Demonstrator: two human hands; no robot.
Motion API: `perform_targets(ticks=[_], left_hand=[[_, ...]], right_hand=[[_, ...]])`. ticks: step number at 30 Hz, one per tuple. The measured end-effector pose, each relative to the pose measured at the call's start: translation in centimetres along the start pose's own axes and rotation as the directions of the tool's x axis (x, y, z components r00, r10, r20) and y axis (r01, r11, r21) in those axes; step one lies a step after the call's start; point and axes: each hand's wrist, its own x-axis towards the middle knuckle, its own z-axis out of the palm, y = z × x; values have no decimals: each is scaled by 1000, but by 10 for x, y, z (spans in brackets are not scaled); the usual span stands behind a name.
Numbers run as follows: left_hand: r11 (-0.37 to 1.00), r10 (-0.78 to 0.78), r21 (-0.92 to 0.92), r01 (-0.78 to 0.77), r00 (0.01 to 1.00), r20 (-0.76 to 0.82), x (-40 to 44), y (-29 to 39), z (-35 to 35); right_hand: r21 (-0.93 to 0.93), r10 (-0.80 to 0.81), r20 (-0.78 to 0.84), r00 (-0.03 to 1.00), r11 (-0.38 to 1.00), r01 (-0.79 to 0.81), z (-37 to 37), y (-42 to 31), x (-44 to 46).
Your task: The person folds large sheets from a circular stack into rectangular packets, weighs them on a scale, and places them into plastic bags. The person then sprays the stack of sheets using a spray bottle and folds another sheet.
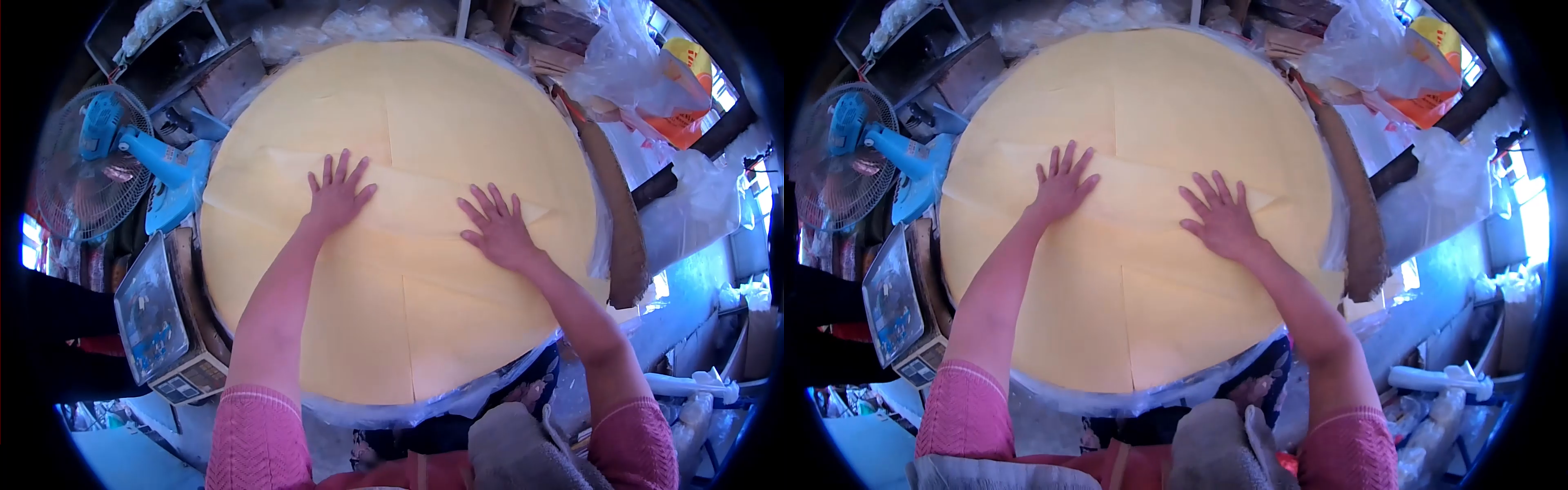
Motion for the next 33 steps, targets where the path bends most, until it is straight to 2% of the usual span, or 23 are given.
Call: perform_targets(ticks=[2, 3, 4, 5, 6, 9, 10, 11, 12, 14, 15, 18, 21, 24, 28, 31, 33], left_hand=[[993, -26, 113, 16, 996, 88, -14, 19, -1], [986, -40, 168, 19, 991, 126, -22, 34, 0], [983, 150, 77, -164, 975, 167, -47, 52, 6], [950, 308, -25, -312, 918, 250, -82, 77, -1], [898, 435, -55, -437, 860, 266, -109, 92, -6], [869, 490, -51, -492, 843, 221, -109, 92, -9], [849, 525, -65, -524, 821, 227, -99, 83, -11], [828, 560, -46, -559, 817, 137, -90, 70, -4], [841, 537, 23, -541, 839, 81, -84, 59, -2], [888, 420, 139, -439, 896, 146, -81, 45, -11], [882, 439, 121, -456, 887, 145, -88, 43, -16], [870, 478, 57, -490, 865, 154, -121, 49, -35], [863, 500, -14, -506, 849, 171, -151, 56, -50], [833, 551, -67, -549, 813, 190, -172, 57, -57], [833, 553, -149, -534, 818, 161, -177, 49, -35], [847, 525, -166, -505, 843, 117, -179, 51, -31], [852, 509, -183, -491, 858, 69, -179, 52, -30]], right_hand=[[-42, 34, 93, 995, 999, -30, -11, 16, -1], [-59, 114, 99, 989, 992, -109, -18, 28, -7], [-58, 151, 75, 986, 987, -147, -16, 45, -16], [-19, 130, 29, 991, 991, -129, -13, 60, -27], [20, 110, -14, 994, 994, -110, -17, 65, -35], [95, 77, -50, 996, 993, -72, -29, 68, -54], [67, 126, 42, 991, 989, -129, -38, 62, -60], [34, 177, 127, 976, 983, -183, -49, 51, -61], [-3, 230, 208, 951, 972, -235, -59, 41, -63], [206, 158, 349, 924, 949, -240, -72, 24, -70], [306, 109, 410, 906, 919, -249, -76, 18, -75], [544, 10, 131, 991, 836, -81, -71, 2, -90], [356, -311, 15, 950, 890, 286, -49, 0, -87], [402, -394, 147, 907, 862, 309, -45, -21, -91], [423, -408, 165, 898, 851, 309, -38, -26, -92], [687, -379, 112, 919, 697, 204, -24, -3, -91], [628, -394, 129, 910, 743, 233, -24, -3, -93]])
